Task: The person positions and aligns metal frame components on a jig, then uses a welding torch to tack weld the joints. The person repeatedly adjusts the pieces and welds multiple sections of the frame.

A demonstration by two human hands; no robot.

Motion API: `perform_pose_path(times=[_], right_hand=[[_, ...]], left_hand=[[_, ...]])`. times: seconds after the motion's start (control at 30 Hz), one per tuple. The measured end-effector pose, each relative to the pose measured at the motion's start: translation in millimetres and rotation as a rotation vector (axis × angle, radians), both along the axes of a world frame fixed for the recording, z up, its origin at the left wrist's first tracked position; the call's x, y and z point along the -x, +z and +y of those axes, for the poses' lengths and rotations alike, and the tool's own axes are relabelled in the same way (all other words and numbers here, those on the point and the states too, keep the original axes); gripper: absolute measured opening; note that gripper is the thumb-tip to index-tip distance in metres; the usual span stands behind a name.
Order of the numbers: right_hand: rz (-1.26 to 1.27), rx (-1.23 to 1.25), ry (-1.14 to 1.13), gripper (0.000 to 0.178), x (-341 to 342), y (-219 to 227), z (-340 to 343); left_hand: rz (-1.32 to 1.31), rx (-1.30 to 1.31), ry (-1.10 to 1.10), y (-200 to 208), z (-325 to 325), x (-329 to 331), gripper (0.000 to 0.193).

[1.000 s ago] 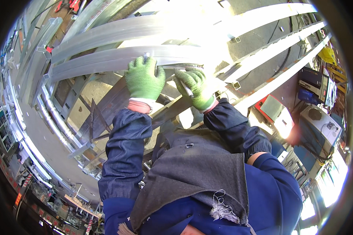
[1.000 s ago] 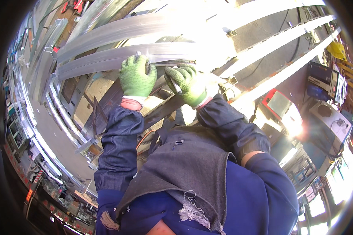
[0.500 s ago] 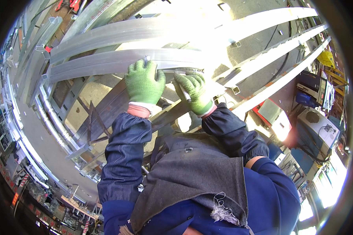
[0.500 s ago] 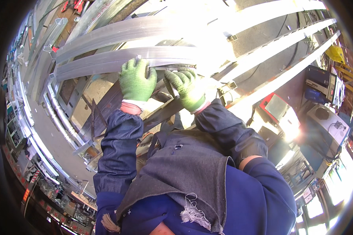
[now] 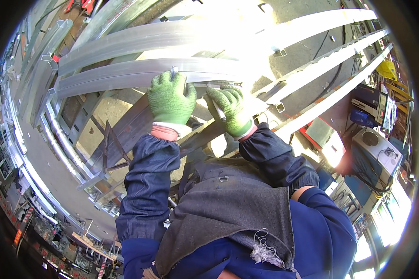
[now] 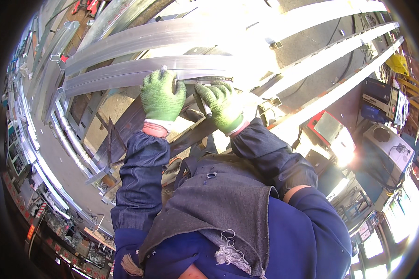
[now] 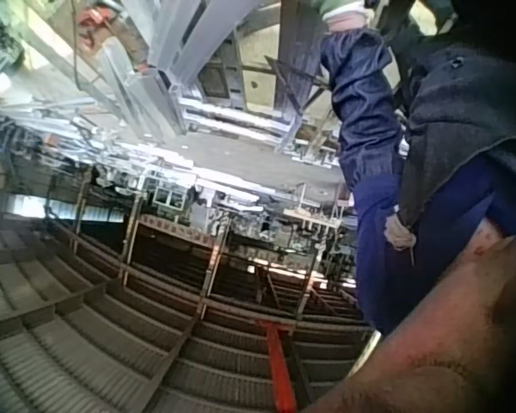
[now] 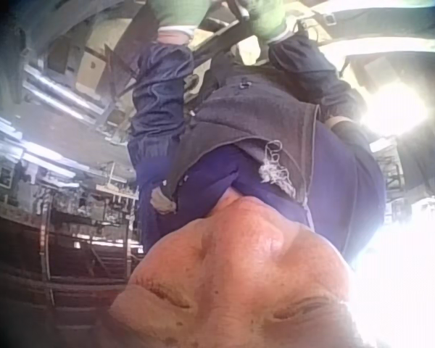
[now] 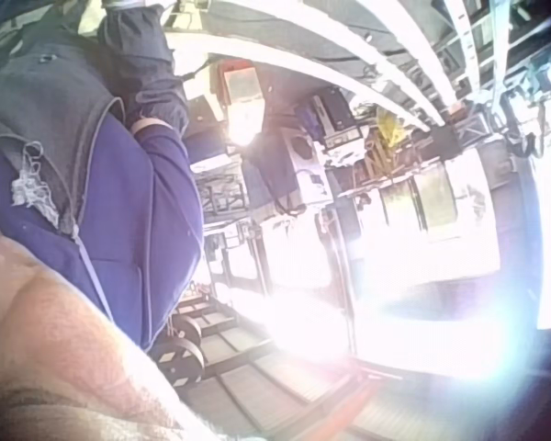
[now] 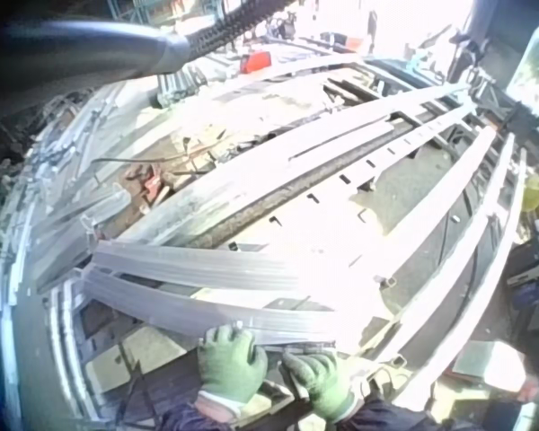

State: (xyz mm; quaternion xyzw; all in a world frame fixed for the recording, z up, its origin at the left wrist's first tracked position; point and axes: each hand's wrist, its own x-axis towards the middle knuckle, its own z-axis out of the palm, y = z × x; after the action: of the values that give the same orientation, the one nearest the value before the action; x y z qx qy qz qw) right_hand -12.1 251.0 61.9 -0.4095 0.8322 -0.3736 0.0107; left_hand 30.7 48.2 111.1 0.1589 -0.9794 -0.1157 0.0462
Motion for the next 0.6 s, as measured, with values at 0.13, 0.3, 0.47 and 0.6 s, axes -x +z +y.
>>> perform_pose_path(times=[0.13, 0.3, 0.47, 0.6], right_hand=[[0.032, 0.083, -0.076, 0.045, -1.3, 0.6, -6.4], [-0.005, 0.251, -0.125, 0.029, 7.3, 3.4, -11.6], [-0.206, 0.320, -0.150, 0.025, 11.0, 37.8, 1.7], [-0.402, 0.487, -0.382, 0.024, 17.4, 70.6, 18.6]], left_hand=[[0.012, 0.003, -0.007, 0.1, 0.5, 1.1, 0.026], [0.024, 0.000, 0.001, -0.8, -0.4, 0.2, 0.026], [0.092, 0.049, -0.026, -4.6, -2.0, -0.8, 0.025], [0.137, -0.114, -0.028, 1.2, -4.5, -4.2, 0.022]])
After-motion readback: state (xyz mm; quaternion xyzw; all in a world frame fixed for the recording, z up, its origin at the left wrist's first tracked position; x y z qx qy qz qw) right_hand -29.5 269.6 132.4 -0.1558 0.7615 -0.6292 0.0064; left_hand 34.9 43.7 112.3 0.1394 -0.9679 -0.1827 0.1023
